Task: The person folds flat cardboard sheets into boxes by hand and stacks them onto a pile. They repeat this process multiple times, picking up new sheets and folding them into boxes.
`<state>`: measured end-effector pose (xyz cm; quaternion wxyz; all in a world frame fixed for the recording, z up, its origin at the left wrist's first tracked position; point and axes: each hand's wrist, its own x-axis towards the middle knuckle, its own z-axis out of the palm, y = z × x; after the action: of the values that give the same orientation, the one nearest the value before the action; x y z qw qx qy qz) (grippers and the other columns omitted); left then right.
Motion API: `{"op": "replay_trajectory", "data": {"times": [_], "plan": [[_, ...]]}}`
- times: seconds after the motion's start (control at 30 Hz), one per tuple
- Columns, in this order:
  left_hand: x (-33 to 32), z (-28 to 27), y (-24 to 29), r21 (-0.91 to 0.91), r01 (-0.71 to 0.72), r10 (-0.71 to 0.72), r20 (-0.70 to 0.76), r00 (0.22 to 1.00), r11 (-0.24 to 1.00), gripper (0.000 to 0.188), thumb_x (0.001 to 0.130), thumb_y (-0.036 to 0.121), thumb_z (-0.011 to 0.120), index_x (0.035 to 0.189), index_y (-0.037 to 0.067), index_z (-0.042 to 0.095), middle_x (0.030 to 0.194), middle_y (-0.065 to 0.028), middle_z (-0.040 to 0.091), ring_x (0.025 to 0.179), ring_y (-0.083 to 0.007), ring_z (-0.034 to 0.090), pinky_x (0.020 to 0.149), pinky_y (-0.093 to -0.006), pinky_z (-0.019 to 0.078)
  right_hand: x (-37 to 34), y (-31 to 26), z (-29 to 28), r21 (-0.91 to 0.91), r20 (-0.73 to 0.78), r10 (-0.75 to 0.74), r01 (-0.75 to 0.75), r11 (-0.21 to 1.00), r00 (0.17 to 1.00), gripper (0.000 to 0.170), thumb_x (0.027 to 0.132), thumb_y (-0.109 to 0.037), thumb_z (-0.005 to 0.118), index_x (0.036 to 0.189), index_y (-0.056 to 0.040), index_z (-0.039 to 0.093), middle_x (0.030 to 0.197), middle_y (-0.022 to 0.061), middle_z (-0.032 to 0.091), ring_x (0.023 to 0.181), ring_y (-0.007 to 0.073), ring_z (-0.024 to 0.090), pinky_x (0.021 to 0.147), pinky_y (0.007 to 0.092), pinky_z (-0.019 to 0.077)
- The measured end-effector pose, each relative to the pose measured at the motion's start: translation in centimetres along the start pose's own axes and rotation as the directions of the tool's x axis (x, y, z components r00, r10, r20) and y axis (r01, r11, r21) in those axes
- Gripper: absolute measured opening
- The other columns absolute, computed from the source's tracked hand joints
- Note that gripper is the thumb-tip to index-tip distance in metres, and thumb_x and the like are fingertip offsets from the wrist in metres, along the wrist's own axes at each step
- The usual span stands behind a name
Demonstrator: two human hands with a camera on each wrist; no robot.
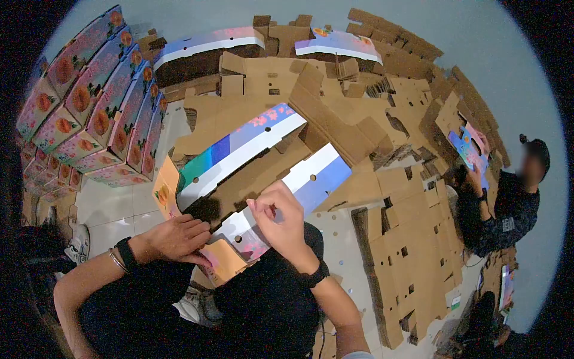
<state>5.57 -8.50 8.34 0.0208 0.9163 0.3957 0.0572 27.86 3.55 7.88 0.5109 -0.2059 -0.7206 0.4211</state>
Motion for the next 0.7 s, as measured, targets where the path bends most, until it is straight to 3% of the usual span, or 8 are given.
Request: {"op": "replay_trajectory", "data": {"times": [0.3, 0.6, 0.67, 0.7], "plan": [[-0.2, 0.1, 0.0, -0.016, 0.005, -0.005, 0.014, 1.000, 1.000, 0.053, 0.085, 0.054, 0.052, 0.096, 0.002, 0.050, 0.097, -0.0103, 0.055, 0.090, -0.0224, 0.057, 0.075, -0.0304, 0.0426, 0.0, 0.3, 0.2, 0.004, -0.009, -0.006, 0.006, 1.000, 1.000, 0.020, 0.078, 0.006, 0.067, 0.071, -0.0044, 0.052, 0.073, 0.0020, 0.049, 0.056, 0.0075, 0.040, 0.050, 0.0212, 0.0316], [-0.1, -0.2, -0.1, -0.022, 0.012, -0.010, 0.062, 0.998, 1.000, 0.054, 0.084, 0.055, 0.051, 0.098, 0.003, 0.050, 0.097, -0.0097, 0.055, 0.090, -0.0223, 0.057, 0.076, -0.0301, 0.0427, -0.4, 1.2, 0.2, -0.001, 0.037, 0.107, -0.107, 0.994, 0.994, 0.019, 0.079, 0.004, 0.066, 0.074, -0.0059, 0.051, 0.074, 0.0013, 0.047, 0.057, 0.0074, 0.039, 0.052, 0.0217, 0.0327], [0.0, -0.4, 0.0, -0.003, 0.002, -0.002, 0.060, 0.998, 1.000, 0.054, 0.084, 0.053, 0.053, 0.103, 0.003, 0.052, 0.098, -0.0099, 0.055, 0.089, -0.0230, 0.057, 0.076, -0.0306, 0.0433, -0.6, 1.8, 0.1, -0.084, 0.176, 0.222, -0.210, 0.974, 0.959, 0.015, 0.078, 0.001, 0.064, 0.078, -0.0056, 0.051, 0.077, 0.0036, 0.048, 0.061, 0.0118, 0.046, 0.054, 0.0237, 0.0360], [0.1, -0.6, 0.0, -0.002, 0.000, 0.001, 0.061, 0.998, 1.000, 0.054, 0.084, 0.053, 0.053, 0.103, 0.003, 0.052, 0.098, -0.0099, 0.055, 0.089, -0.0230, 0.057, 0.076, -0.0306, 0.0433, -0.6, 1.7, 0.2, -0.084, 0.174, 0.222, -0.210, 0.974, 0.960, 0.015, 0.078, 0.001, 0.064, 0.078, -0.0056, 0.051, 0.077, 0.0036, 0.048, 0.061, 0.0118, 0.046, 0.054, 0.0237, 0.0360]]}}
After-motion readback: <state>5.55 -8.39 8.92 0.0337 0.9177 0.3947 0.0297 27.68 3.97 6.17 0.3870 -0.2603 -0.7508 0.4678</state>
